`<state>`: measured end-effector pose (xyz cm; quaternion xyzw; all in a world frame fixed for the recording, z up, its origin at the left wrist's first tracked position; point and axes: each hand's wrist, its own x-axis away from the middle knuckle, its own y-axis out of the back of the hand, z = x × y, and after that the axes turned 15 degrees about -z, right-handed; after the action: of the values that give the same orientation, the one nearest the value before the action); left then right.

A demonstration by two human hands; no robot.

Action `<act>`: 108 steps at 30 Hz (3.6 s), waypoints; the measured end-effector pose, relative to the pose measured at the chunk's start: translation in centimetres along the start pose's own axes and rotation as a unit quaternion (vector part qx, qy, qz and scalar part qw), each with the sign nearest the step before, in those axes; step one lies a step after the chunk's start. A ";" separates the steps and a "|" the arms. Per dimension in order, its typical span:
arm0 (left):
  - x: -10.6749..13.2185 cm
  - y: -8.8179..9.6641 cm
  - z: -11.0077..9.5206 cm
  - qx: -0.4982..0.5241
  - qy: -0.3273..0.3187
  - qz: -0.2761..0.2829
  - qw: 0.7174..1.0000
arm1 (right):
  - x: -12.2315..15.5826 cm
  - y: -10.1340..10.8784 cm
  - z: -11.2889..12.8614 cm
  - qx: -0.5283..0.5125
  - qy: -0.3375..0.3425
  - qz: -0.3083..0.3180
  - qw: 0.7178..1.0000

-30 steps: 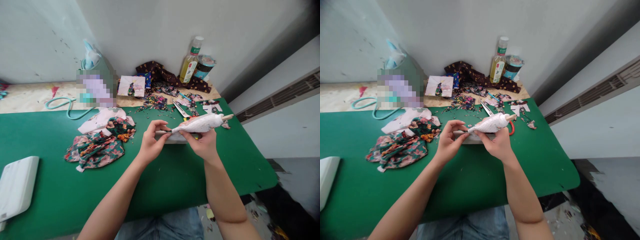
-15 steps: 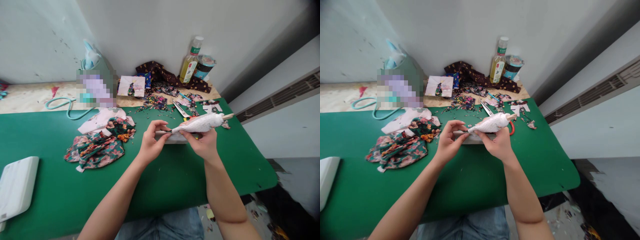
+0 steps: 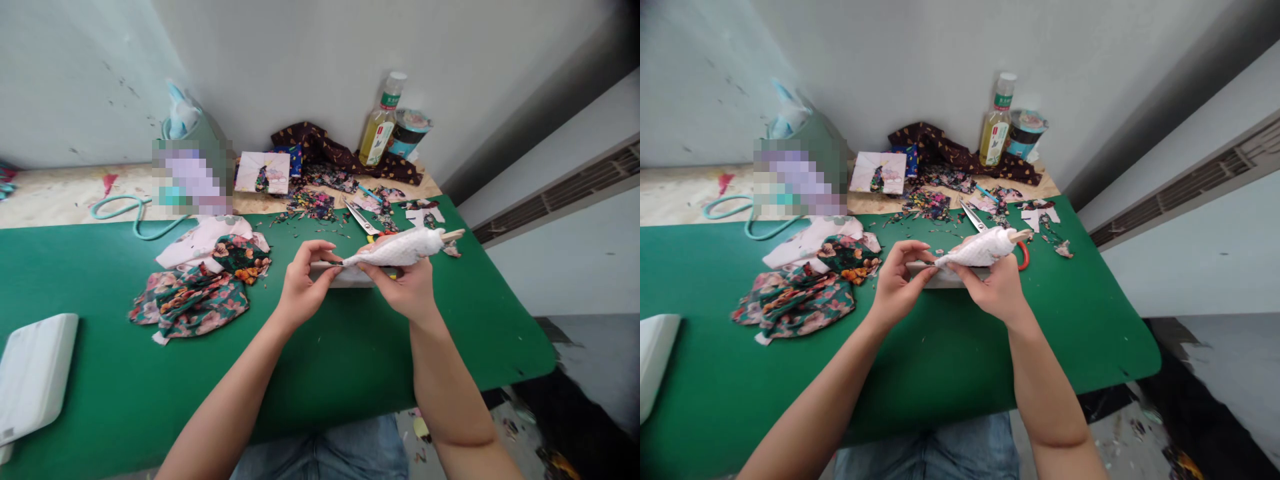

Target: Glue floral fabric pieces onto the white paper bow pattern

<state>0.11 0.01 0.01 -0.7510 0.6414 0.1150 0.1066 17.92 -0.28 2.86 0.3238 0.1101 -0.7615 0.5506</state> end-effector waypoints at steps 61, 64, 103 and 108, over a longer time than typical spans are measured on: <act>0.1 -0.1 0.1 0.011 -0.003 0.006 1.000 | -0.1 0.0 0.3 -0.012 0.015 0.026 0.999; 0.1 -0.1 0.1 0.011 0.000 0.006 1.000 | -0.1 0.1 0.3 -0.011 0.019 0.025 0.999; 0.0 0.0 0.0 0.000 0.001 0.002 1.000 | 0.0 0.0 0.2 0.016 -0.008 0.005 1.000; 0.0 0.0 0.0 -0.003 -0.010 -0.002 1.000 | 0.2 -0.1 -0.2 -0.010 -0.036 -0.027 0.999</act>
<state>0.14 0.07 -0.03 -0.7516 0.6384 0.1236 0.1110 17.87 -0.30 2.50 0.2876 0.1061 -0.7864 0.5363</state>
